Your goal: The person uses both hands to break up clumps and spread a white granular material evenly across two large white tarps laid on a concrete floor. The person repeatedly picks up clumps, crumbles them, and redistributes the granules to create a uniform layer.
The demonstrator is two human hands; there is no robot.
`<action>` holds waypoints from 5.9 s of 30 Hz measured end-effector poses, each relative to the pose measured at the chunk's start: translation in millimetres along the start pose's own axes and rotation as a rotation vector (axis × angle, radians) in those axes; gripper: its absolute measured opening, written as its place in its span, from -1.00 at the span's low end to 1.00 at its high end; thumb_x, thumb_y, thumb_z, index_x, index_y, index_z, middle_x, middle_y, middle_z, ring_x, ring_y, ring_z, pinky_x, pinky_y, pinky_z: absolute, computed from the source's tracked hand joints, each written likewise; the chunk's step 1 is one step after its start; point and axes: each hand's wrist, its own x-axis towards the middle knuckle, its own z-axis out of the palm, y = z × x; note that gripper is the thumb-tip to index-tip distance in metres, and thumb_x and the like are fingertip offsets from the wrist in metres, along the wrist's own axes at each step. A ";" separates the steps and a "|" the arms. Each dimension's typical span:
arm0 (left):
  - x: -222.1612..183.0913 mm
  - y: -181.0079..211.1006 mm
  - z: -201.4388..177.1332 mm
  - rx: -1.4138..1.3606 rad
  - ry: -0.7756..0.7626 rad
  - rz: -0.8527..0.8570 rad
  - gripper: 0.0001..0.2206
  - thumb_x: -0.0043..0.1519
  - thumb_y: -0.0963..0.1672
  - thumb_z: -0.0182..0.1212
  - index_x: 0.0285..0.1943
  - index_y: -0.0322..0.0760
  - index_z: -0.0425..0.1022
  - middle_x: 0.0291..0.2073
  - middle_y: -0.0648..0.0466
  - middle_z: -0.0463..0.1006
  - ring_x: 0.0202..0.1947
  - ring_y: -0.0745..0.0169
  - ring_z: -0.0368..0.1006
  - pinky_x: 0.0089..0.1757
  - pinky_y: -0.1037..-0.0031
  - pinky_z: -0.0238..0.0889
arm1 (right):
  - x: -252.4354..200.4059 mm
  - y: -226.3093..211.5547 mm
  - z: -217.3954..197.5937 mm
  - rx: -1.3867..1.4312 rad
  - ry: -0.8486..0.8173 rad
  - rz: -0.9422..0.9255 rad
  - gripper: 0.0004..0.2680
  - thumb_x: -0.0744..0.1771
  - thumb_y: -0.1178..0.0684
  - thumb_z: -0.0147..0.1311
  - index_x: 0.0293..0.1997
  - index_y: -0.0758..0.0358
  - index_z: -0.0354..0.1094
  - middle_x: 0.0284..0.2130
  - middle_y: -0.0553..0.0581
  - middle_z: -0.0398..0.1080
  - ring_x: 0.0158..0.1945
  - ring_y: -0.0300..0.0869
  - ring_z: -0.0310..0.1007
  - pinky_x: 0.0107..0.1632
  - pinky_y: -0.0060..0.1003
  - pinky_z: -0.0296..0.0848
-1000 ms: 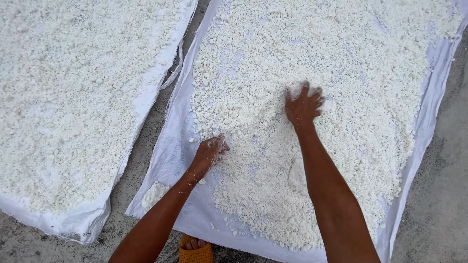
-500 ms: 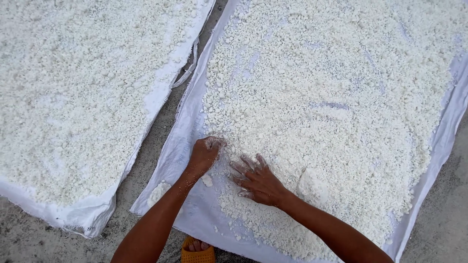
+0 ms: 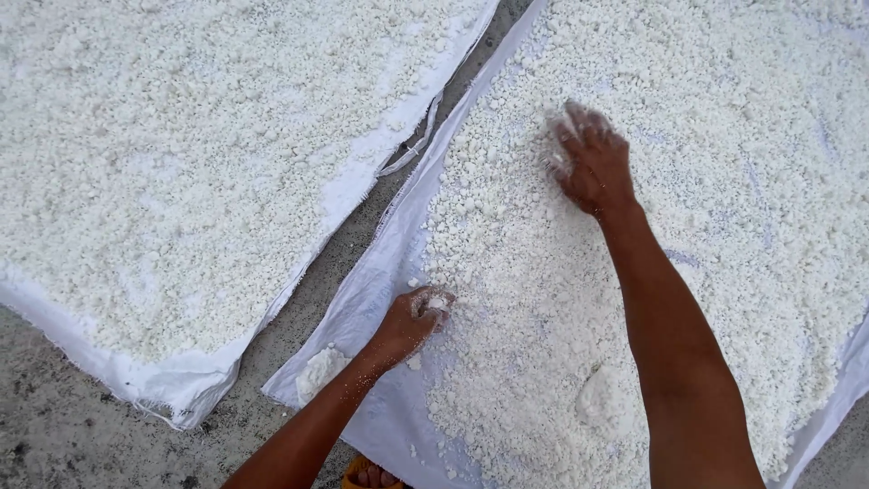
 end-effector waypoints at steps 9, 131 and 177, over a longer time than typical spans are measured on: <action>8.5 -5.1 4.8 0.257 0.032 0.090 -0.82 0.33 -0.14 0.18 -0.25 -0.38 0.60 -0.65 -0.01 0.61 -0.56 0.27 0.53 -0.28 0.43 0.43 | 8.0 -58.8 -22.2 0.342 -0.119 0.665 -0.41 0.42 -0.37 -0.11 0.60 -0.02 -0.26 0.43 0.60 -0.23 0.48 0.47 -0.13 0.25 0.60 0.07; -33.1 -158.4 251.0 1.403 -0.845 1.087 -0.81 0.33 -0.21 0.12 0.10 -0.22 0.49 0.01 -0.20 0.51 0.01 -0.23 0.50 -0.08 0.15 0.45 | -518.5 -215.9 40.2 0.454 -0.201 0.622 -0.59 0.30 -0.04 0.23 0.27 0.21 0.32 0.17 0.49 0.26 0.10 0.31 0.40 -0.05 0.06 0.48; -35.3 -71.1 184.3 1.367 -0.449 0.473 -0.66 0.37 -0.02 0.11 0.16 -0.33 0.54 -0.33 -0.26 0.65 -0.27 -0.27 0.65 -0.22 0.05 0.55 | -581.4 -196.0 147.9 0.404 -0.144 1.105 -0.38 0.31 -0.12 0.15 0.54 0.16 -0.09 0.53 0.46 -0.28 0.56 0.34 -0.42 0.45 0.40 -0.41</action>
